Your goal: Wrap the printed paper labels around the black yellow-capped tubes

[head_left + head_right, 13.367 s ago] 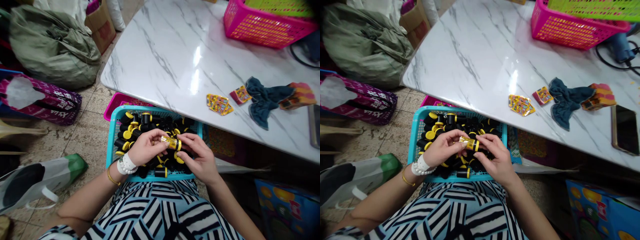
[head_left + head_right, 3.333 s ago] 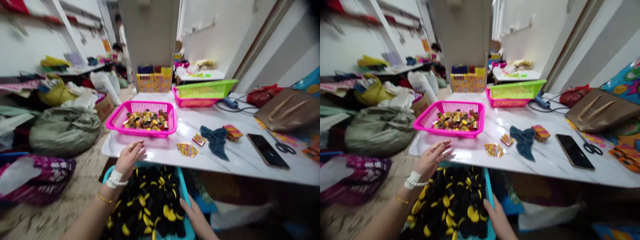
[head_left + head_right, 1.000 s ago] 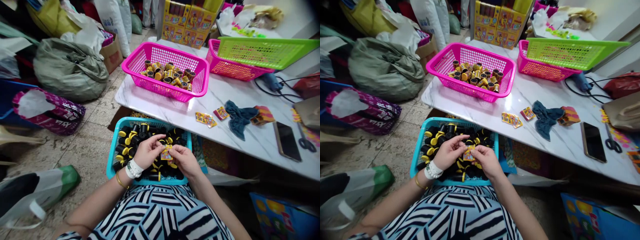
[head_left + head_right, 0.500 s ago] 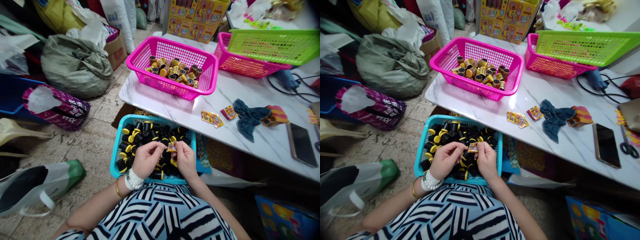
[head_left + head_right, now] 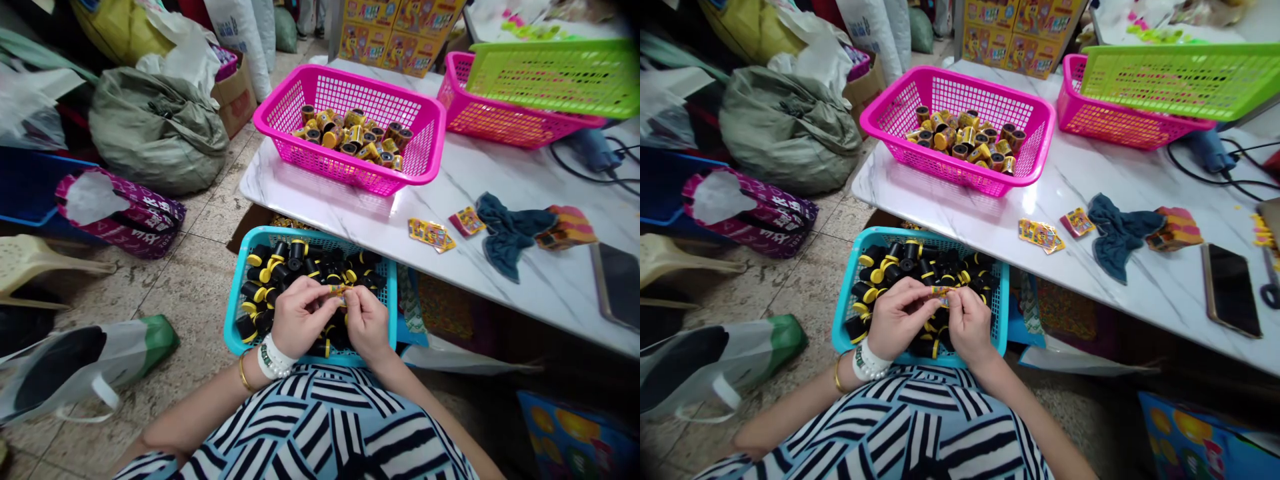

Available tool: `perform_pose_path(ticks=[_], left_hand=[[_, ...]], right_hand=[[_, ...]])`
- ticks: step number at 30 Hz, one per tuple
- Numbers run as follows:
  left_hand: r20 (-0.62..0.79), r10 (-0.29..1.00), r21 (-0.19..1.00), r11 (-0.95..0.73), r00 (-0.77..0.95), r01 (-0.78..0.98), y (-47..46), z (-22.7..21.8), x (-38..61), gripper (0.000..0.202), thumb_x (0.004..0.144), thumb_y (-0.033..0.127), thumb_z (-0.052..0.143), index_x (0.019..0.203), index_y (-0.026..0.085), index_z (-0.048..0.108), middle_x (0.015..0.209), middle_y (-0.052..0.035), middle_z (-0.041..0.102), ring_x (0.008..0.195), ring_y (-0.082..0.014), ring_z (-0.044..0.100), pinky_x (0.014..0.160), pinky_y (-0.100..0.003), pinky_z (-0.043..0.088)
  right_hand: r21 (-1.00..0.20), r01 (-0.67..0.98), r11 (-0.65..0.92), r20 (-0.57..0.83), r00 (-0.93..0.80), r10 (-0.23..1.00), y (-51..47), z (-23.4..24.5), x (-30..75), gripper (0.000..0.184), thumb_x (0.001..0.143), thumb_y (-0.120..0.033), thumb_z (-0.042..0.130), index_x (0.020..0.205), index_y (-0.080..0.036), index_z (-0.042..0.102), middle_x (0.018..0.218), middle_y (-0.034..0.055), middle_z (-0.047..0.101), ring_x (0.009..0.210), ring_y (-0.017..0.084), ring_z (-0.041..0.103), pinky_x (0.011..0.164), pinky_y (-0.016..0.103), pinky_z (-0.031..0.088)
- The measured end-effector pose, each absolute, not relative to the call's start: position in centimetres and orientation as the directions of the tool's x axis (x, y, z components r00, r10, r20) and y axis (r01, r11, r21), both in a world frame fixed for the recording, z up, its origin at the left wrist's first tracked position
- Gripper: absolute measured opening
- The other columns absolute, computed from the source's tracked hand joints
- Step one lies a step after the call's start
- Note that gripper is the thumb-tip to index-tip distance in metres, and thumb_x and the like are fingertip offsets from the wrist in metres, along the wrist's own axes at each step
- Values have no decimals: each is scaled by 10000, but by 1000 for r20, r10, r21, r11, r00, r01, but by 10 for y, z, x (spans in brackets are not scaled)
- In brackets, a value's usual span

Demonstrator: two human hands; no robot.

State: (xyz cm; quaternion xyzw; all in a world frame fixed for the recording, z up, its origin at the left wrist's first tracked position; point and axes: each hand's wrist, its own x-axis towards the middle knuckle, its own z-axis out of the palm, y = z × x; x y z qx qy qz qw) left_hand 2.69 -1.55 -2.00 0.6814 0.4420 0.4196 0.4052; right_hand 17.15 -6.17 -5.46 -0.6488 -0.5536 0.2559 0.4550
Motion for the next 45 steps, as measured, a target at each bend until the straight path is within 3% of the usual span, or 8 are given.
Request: perform_pose_path(ticks=[11, 16, 20, 23, 26, 31, 39, 45], left_hand=[[151, 973, 930, -199, 175, 309, -17, -16, 15, 66, 787, 215, 742, 751, 172, 777, 804, -63, 678, 673, -133, 626, 581, -224, 485], [-126, 965, 967, 68, 231, 244, -19, -16, 10, 144, 837, 302, 693, 819, 163, 728, 653, -35, 695, 522, -116, 602, 518, -213, 460], [-466, 842, 882, 467, 272, 67, -12, -23, 3, 283, 851, 437, 655, 832, 155, 635, 407, 39, 529, 315, -66, 417, 364, -163, 240], [-610, 722, 750, 659, 326, -59, -3, -28, 0, 383, 743, 456, 764, 904, 118, 681, 492, 6, 595, 330, -41, 414, 354, -148, 174], [-625, 689, 696, 705, 368, -137, 4, -30, 0, 444, 671, 405, 837, 971, 101, 716, 621, -23, 655, 365, -19, 429, 353, -137, 175], [-618, 713, 669, 698, 332, -254, 10, -25, -1, 371, 620, 324, 880, 855, 103, 697, 760, -52, 698, 420, -8, 442, 340, -119, 158], [-594, 713, 669, 695, 373, -262, 14, -21, 2, 360, 655, 287, 854, 908, 102, 677, 787, -48, 697, 400, -4, 435, 318, -108, 173], [-568, 723, 669, 684, 394, -292, 16, -17, 4, 345, 674, 301, 846, 885, 96, 666, 768, -45, 683, 403, -1, 423, 321, -103, 179]], right_hand=[[-842, 489, 227, 334, 143, 932, -58, -46, 161, 88, 918, -153, 568, 876, -206, 625, 821, 32, 661, 765, 159, 620, 698, 287, 500], [-818, 532, 219, 239, -32, 971, -53, -40, 181, 79, 918, -225, 585, 951, -204, 653, 832, 38, 670, 752, 169, 624, 686, 294, 517], [-528, 823, 210, 259, -79, 963, -45, -41, 224, 360, 869, -296, 666, 1205, -173, 621, 1173, 133, 680, 1089, 305, 587, 962, 477, 486], [-312, 932, 185, 215, -120, 969, -43, -51, 235, 315, 874, -229, 639, 1177, -143, 651, 1139, 154, 696, 1105, 352, 558, 962, 537, 475], [-371, 882, 289, 235, -212, 949, -44, -61, 221, 276, 896, -157, 579, 1161, -157, 657, 1095, 128, 706, 1087, 304, 582, 979, 490, 493], [-573, 740, 352, 338, -178, 924, -48, -68, 208, 448, 930, -230, 583, 1369, -177, 516, 1363, 141, 587, 1249, 254, 544, 1062, 435, 473], [-425, 883, 200, 131, -158, 979, -54, -76, 220, 261, 897, -200, 604, 1143, -163, 684, 1032, 141, 689, 1010, 306, 599, 879, 510, 533], [-516, 819, 252, 200, -170, 965, -61, -48, 233, 430, 924, -191, 557, 1354, -206, 548, 1253, 137, 636, 1167, 276, 587, 991, 488, 521]])
